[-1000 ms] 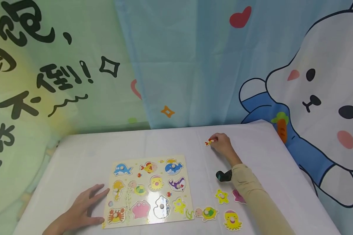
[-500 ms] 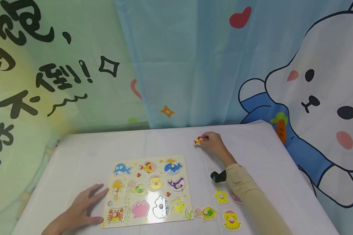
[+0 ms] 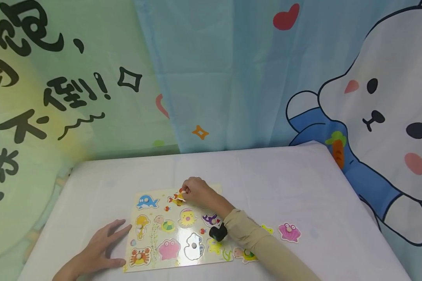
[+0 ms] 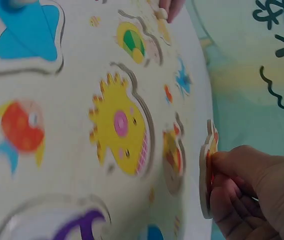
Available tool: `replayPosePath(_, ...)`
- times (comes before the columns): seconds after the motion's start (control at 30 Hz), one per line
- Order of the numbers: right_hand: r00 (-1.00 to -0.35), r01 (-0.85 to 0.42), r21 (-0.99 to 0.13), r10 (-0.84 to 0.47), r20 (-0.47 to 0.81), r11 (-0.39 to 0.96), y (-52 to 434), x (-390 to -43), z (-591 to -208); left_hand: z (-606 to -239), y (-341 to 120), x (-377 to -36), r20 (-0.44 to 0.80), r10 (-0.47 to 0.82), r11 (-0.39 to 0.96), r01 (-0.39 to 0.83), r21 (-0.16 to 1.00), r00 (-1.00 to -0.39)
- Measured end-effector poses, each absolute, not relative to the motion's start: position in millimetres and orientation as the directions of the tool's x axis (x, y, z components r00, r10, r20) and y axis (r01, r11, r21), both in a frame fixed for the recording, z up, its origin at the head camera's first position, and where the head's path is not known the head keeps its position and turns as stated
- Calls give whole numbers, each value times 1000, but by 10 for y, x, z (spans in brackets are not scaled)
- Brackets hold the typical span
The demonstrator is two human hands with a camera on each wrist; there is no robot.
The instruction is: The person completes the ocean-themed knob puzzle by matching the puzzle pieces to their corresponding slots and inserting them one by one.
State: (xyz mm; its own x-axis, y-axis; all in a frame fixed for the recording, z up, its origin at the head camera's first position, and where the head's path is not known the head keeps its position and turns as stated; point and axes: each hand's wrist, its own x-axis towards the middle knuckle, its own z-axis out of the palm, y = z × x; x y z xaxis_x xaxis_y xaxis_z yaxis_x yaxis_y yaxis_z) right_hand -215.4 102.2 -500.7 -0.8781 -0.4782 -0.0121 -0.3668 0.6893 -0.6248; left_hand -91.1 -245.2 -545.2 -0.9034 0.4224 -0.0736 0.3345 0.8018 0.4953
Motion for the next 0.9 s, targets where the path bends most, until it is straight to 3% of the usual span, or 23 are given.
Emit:
replayPosePath(0.4,-882,-278,-560,-438,-171,780,653,-2171,-5156,-5461,-2472,-919,-57,420,797,337,502,-906)
replayPosePath(0.9,-893,-217,-526,-385,-234,822,644,-2156,-5153,-5495,-2470,-929,-41,422,800,350,487,-906)
